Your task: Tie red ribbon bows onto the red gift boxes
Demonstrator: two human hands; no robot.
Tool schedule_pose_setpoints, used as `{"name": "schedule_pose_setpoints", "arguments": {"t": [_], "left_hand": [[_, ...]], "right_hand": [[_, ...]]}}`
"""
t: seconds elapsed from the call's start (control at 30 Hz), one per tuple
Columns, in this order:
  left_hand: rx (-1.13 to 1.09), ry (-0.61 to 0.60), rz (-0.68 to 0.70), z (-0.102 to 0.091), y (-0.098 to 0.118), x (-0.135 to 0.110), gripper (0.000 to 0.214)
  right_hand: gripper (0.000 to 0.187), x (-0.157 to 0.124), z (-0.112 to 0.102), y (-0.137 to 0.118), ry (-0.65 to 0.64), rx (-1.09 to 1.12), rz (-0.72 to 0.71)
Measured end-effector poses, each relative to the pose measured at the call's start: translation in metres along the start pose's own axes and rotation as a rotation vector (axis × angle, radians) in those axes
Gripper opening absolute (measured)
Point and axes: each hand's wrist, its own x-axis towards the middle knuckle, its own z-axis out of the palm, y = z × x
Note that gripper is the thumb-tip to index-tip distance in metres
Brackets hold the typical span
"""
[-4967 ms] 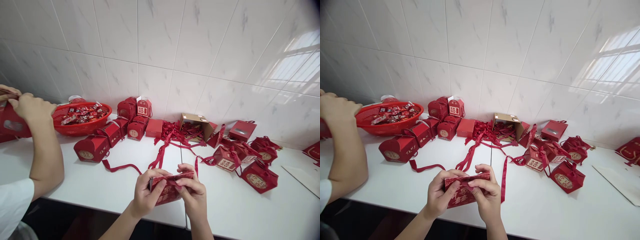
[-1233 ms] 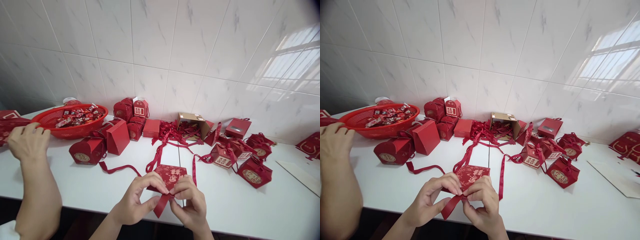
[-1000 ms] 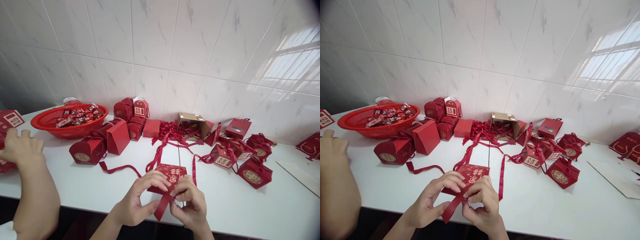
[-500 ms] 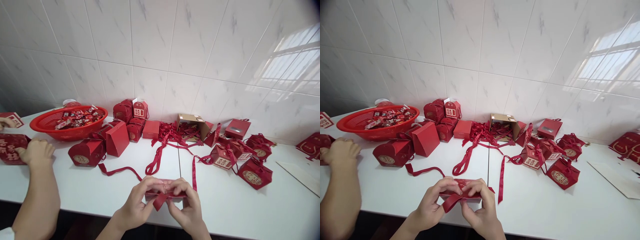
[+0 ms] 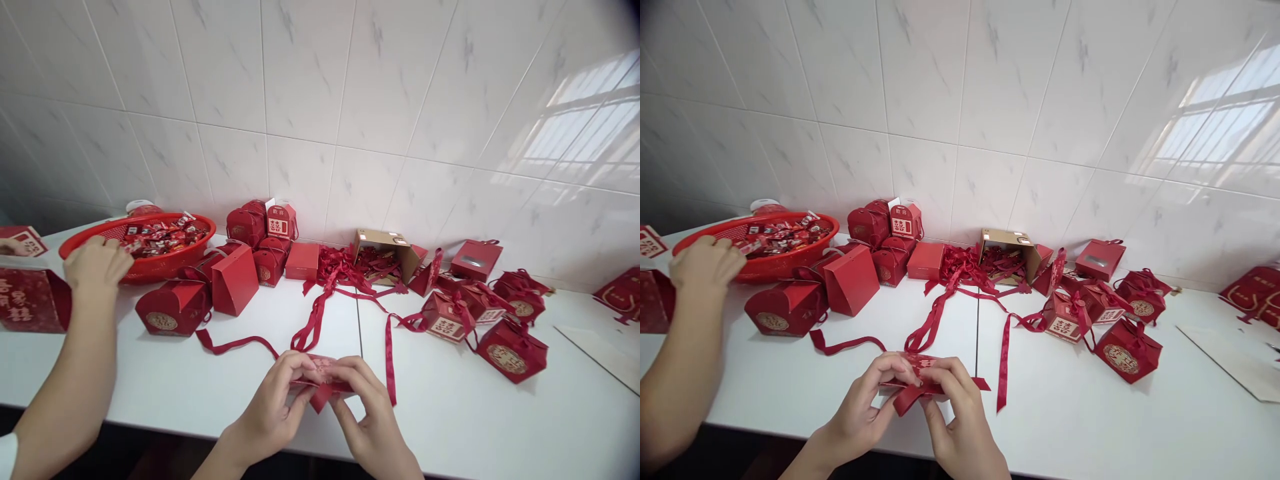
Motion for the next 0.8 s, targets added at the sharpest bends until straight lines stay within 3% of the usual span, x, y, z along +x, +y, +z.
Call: {"name": "schedule_pose_setpoints", "arguments": {"t": [0.27,0.5,0.67,0.8], "left_hand": [[0.024,0.059,-0.007,0.001,0.000,0.004,0.024],[-0.135,0.118,-0.165,0.009,0.000,0.005,0.027],[-0.156,0.171,-0.347,0.015,0.006,0.002,0.029],[0.046,0.074,-0.230,-0.009,-0.004,0.013,0.045]], "right_hand": [[0.034,0.000,0.005,0.006,0.054,-0.005,-0.033],[0.034,-0.001,0.013,0.020,0.196,-0.084,-0.198],[0.021,0.007,-0.014,0.023,0.076,-0.209,-0.047],[0.017,0.005,-0.046,0.031,-0.100,-0.146,0.137]]}}
